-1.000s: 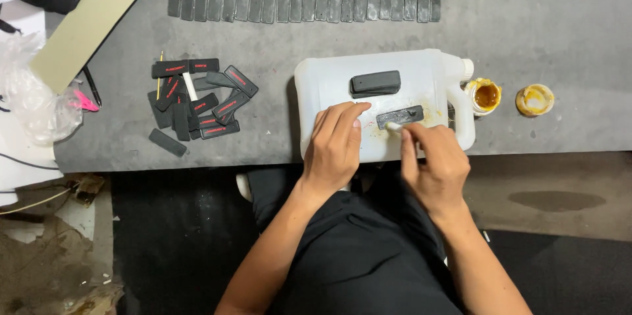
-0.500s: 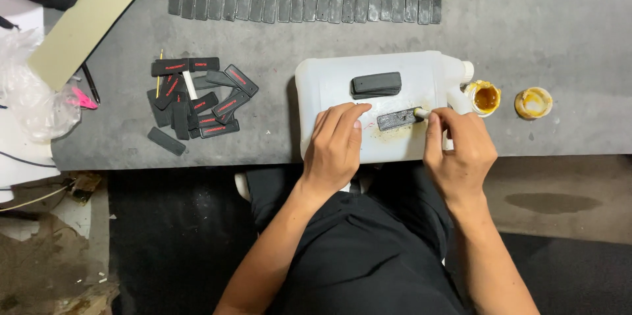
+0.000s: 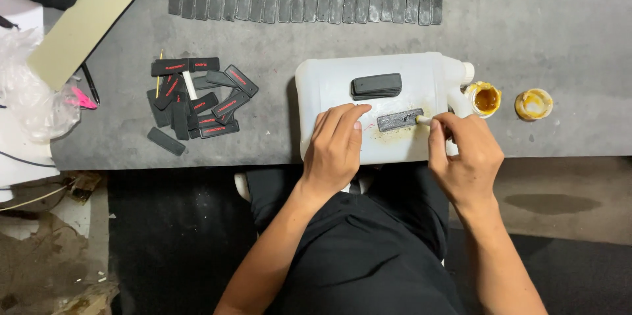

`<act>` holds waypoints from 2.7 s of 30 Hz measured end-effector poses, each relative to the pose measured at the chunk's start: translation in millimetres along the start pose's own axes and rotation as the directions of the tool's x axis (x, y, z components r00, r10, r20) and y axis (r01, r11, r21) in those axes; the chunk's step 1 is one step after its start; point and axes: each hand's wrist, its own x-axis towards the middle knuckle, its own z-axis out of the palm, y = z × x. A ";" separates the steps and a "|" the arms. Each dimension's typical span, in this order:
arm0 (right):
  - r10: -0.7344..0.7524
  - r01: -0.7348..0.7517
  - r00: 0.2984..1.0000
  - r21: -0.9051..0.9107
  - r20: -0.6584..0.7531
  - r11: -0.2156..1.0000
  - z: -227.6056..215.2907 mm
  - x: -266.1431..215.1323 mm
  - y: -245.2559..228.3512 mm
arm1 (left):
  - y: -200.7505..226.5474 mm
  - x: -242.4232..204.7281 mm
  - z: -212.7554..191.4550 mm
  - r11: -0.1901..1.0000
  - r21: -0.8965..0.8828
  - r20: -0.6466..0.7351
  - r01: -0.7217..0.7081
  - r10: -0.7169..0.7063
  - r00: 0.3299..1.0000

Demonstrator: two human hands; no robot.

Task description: Applying glue to small leather pieces and arranging them in a grid pattern on a table.

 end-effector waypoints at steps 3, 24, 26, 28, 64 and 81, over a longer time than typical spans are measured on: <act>-0.006 0.006 1.000 0.005 0.014 1.000 -1.1 -0.3 1.3 | 0.1 0.6 -0.8 1.000 0.004 -0.004 0.003 -0.003 1.000; -0.158 0.154 0.984 0.053 0.079 0.987 -7.2 4.1 4.4 | 0.7 0.3 0.5 1.000 0.021 -0.002 -0.003 0.003 1.000; -0.160 0.155 0.984 0.068 0.077 0.986 -4.4 2.4 4.0 | 1.0 0.7 1.2 1.000 0.021 0.000 -0.004 0.004 1.000; -0.129 0.117 0.989 0.160 0.068 0.980 -0.9 1.1 1.5 | 1.7 1.4 0.8 1.000 0.022 0.000 -0.003 0.003 1.000; 0.574 -0.253 0.749 0.944 0.329 -0.212 -15.5 -26.0 -1.8 | 32.1 16.6 41.4 0.990 0.092 -0.019 -0.102 0.104 0.994; 0.691 -0.233 0.637 0.940 0.342 -0.251 -14.5 -0.7 104.0 | 60.3 72.7 143.5 0.943 0.245 -0.097 -0.226 0.255 0.962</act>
